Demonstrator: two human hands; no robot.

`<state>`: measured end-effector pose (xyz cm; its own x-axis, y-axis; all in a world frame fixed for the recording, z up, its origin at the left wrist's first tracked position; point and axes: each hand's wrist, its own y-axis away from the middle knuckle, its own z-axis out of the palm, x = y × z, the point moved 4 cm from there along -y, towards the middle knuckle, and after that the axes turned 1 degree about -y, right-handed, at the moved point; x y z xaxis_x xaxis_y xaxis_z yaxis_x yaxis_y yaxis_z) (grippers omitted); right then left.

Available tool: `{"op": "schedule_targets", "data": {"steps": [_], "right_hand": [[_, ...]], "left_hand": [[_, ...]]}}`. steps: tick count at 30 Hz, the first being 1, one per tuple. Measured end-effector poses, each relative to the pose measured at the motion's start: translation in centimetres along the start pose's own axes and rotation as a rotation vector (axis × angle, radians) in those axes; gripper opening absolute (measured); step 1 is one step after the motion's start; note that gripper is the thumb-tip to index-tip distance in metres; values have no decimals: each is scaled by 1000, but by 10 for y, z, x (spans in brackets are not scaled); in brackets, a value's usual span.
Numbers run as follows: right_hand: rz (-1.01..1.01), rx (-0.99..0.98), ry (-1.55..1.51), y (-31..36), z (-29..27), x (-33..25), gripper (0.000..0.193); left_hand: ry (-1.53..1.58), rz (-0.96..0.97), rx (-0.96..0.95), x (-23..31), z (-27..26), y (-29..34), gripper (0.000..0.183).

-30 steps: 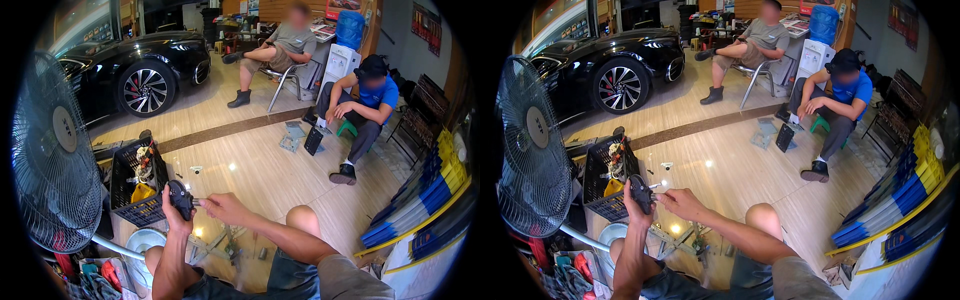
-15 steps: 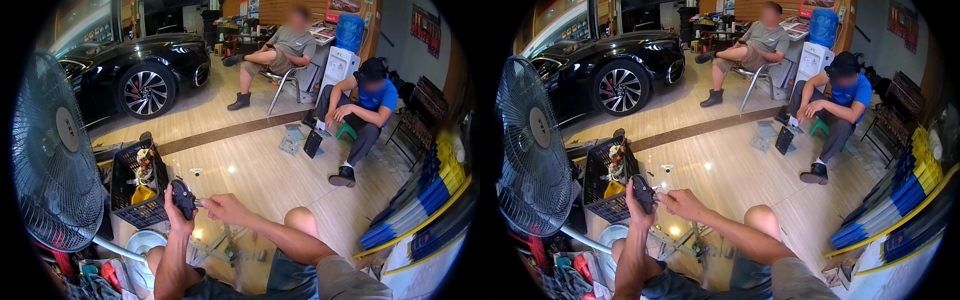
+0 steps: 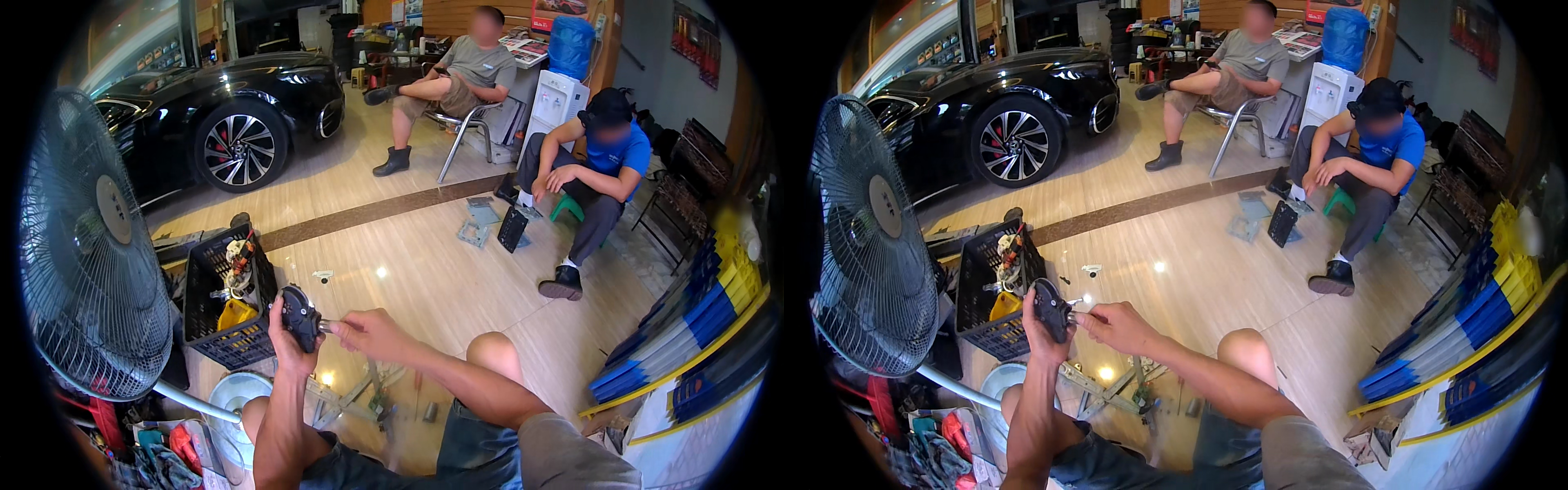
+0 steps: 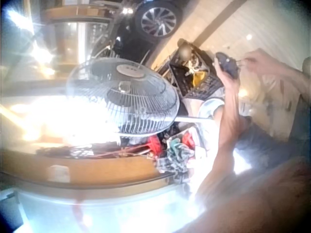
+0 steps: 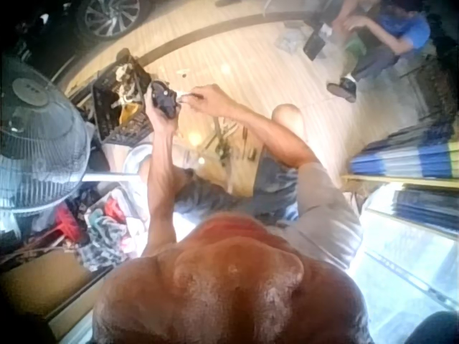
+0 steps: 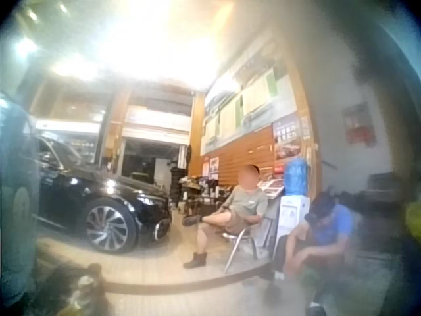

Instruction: The person disassembles a small motor component by using a screwdriver to remove internal parts and then uses hands to extract a metal rotor and shaft assembly.

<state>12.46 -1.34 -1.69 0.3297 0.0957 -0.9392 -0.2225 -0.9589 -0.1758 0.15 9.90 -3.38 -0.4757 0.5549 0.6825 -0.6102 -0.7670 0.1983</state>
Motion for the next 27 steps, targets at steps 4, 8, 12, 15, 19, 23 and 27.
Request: {"op": "schedule_targets", "data": {"steps": [4,8,12,15,19,23,27], "right_hand": [[146,-68,-78,2,1,6,37],[32,11,-169,-2,3,-1,34],[28,40,-125,5,-7,-2,35],[-69,-7,-19,4,-4,1,35],[14,-119,-84,5,16,11,33],[73,-135,-178,11,18,11,32],[99,-148,-186,10,18,5,29]], "left_hand": [[16,-26,32,0,-3,4,42],[-10,-40,-35,7,-3,3,45],[-3,-69,-86,-4,4,2,44],[0,-94,-10,-5,-7,3,45],[-42,-49,31,4,-22,23,41],[-34,-36,14,-3,-29,27,41],[24,-4,-7,-5,-32,27,41]]}}
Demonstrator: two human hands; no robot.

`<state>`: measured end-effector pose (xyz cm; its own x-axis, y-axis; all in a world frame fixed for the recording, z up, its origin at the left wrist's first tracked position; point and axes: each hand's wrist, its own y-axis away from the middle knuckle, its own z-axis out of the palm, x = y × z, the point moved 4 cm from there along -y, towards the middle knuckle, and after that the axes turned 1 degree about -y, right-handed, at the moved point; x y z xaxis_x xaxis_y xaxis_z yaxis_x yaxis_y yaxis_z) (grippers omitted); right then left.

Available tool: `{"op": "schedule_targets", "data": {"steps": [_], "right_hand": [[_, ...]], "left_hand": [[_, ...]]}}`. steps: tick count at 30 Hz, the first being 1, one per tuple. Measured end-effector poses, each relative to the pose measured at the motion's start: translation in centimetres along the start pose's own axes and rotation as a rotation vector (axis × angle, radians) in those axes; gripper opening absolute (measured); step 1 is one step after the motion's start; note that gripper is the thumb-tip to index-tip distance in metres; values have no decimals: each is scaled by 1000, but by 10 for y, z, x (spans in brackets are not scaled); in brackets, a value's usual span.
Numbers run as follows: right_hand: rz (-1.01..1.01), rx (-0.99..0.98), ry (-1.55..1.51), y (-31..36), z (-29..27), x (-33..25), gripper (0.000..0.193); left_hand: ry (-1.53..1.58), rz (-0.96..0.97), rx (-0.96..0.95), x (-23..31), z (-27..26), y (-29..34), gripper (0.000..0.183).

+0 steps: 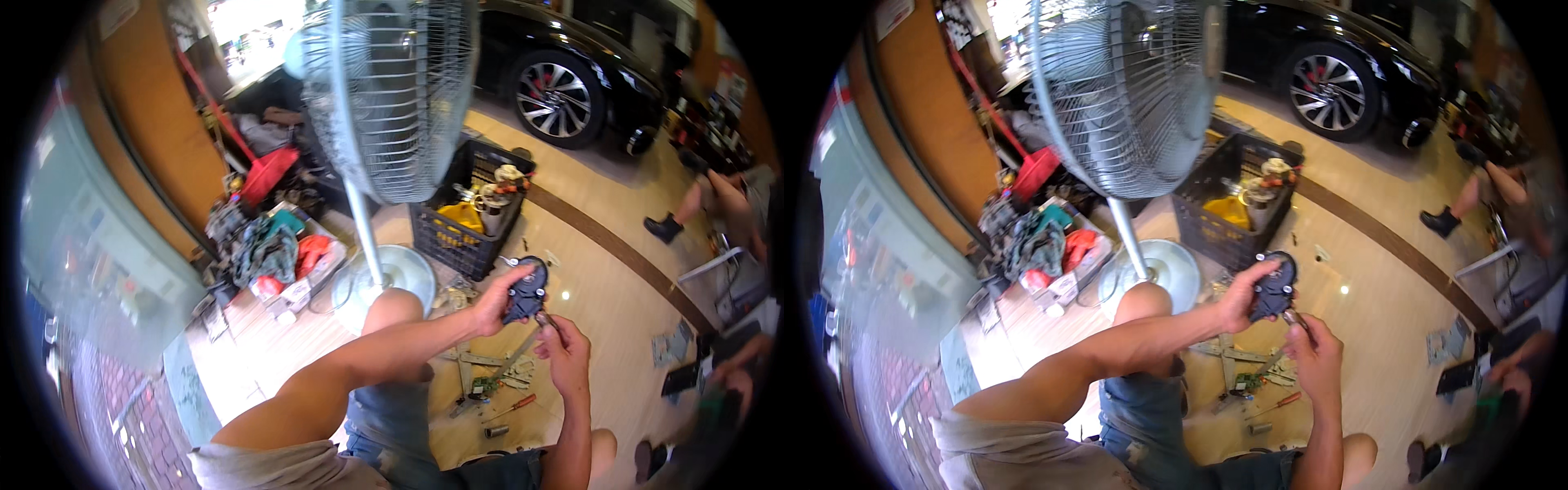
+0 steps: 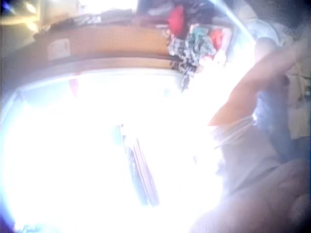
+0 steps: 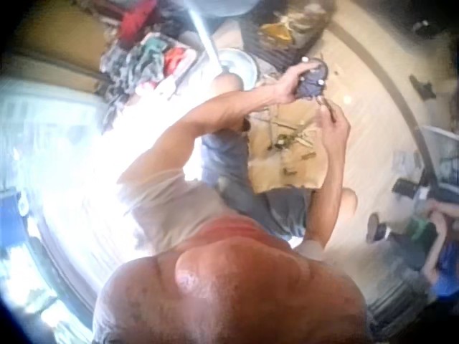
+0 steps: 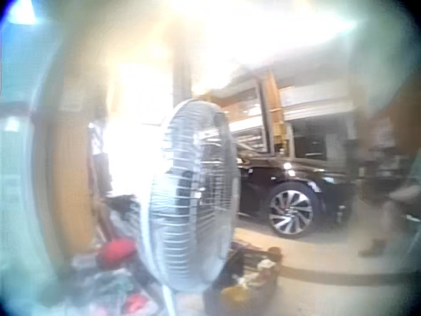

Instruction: The person disassembles a small motor component by using a screwdriver to remove internal parts and then uses hands to extract a metal rotor and shaft assembly.

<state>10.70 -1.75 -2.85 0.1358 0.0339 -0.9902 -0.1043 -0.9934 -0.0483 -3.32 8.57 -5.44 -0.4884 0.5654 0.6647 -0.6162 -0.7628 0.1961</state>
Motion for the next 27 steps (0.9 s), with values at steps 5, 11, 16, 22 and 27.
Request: {"op": "schedule_targets", "data": {"steps": [5,11,16,22,27], "right_hand": [[23,-6,30,-4,6,1,33],[85,61,-35,-1,0,0,36],[-86,181,-137,0,-6,-9,28],[-14,171,-103,-7,-19,-4,27],[162,77,41,-5,-39,3,41]], "left_hand": [[11,38,-11,4,1,5,43],[-5,13,-19,6,18,5,44],[6,30,134,3,29,-5,28],[56,4,-3,4,29,-18,37],[56,-46,-46,-7,42,-25,45]]}}
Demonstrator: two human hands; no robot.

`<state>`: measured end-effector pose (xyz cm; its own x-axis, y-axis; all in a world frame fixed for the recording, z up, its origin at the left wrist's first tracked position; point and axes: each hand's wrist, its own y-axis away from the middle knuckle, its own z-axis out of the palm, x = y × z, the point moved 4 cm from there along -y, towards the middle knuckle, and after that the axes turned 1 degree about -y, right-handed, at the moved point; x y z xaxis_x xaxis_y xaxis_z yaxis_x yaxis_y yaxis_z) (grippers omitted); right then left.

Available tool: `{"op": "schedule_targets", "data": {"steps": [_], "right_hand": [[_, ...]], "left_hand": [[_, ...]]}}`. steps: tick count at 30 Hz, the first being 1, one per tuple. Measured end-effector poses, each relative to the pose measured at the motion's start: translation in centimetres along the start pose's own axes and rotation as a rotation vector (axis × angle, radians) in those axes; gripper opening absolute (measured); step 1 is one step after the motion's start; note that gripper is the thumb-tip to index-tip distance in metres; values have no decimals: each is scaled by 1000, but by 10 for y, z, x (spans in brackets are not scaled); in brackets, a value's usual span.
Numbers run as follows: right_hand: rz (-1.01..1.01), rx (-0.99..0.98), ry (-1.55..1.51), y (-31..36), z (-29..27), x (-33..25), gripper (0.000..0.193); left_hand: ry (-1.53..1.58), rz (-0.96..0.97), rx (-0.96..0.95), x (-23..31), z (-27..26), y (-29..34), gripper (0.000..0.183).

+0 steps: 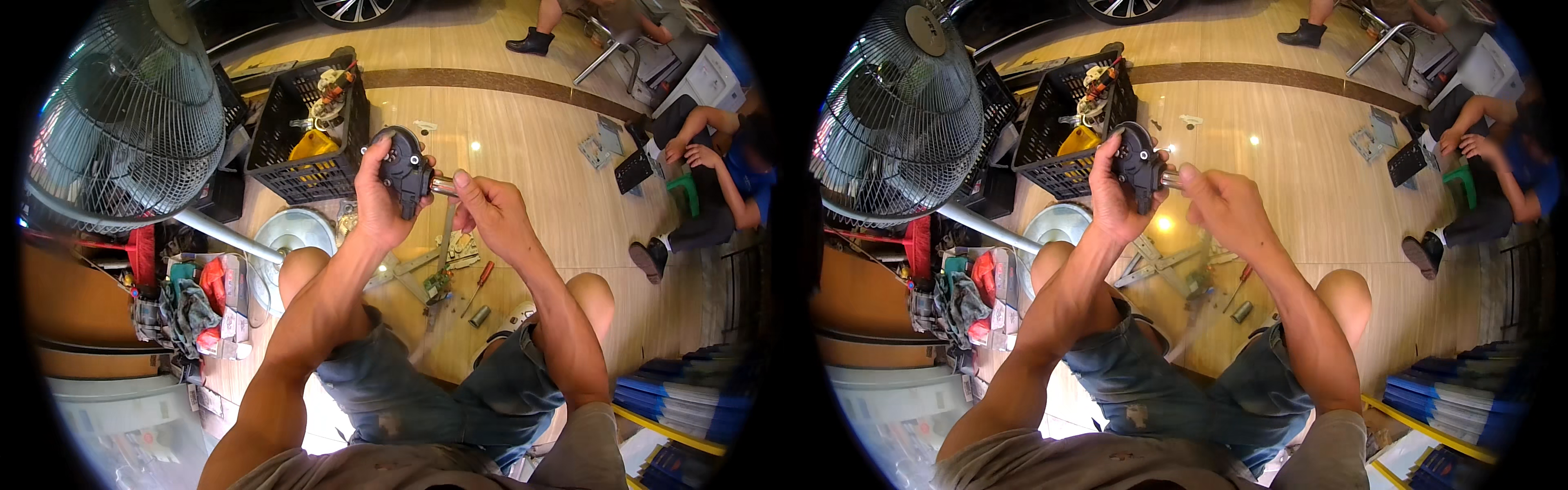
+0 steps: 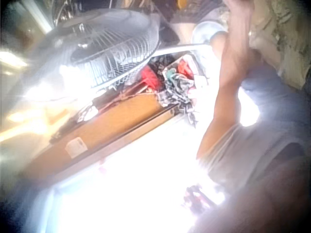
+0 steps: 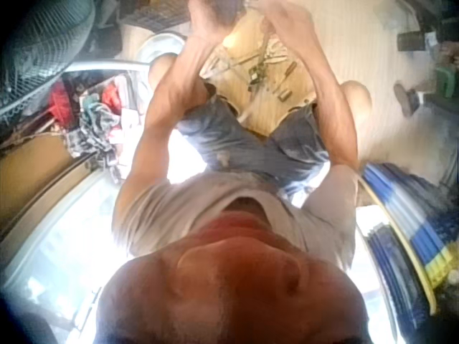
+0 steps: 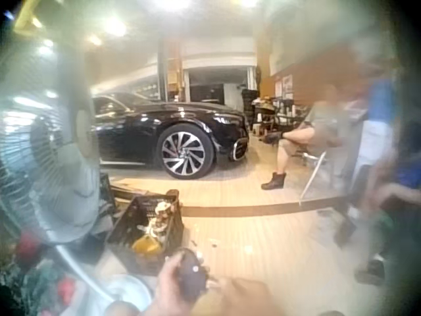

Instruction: The person disassembles a small motor component by using a screwdriver to remove internal parts and then uses hands to extract a metal rotor and shaft assembly.

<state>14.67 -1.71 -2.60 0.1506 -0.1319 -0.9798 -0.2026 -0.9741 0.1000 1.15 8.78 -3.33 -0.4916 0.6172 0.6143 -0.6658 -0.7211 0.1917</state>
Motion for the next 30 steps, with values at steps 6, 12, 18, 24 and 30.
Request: {"op": "schedule_targets", "data": {"steps": [6,12,18,24,30], "right_hand": [[-282,139,-128,6,12,-16,47],[-29,1,-29,-1,3,-5,35],[-163,82,-191,7,11,-20,33],[-148,45,-186,5,9,-17,34],[-181,25,-172,5,10,-17,36]], "left_hand": [[30,23,33,1,1,-1,45],[5,17,3,5,3,0,45],[3,34,30,7,0,1,46],[20,27,24,8,0,2,46],[7,50,6,10,-1,3,47]]}}
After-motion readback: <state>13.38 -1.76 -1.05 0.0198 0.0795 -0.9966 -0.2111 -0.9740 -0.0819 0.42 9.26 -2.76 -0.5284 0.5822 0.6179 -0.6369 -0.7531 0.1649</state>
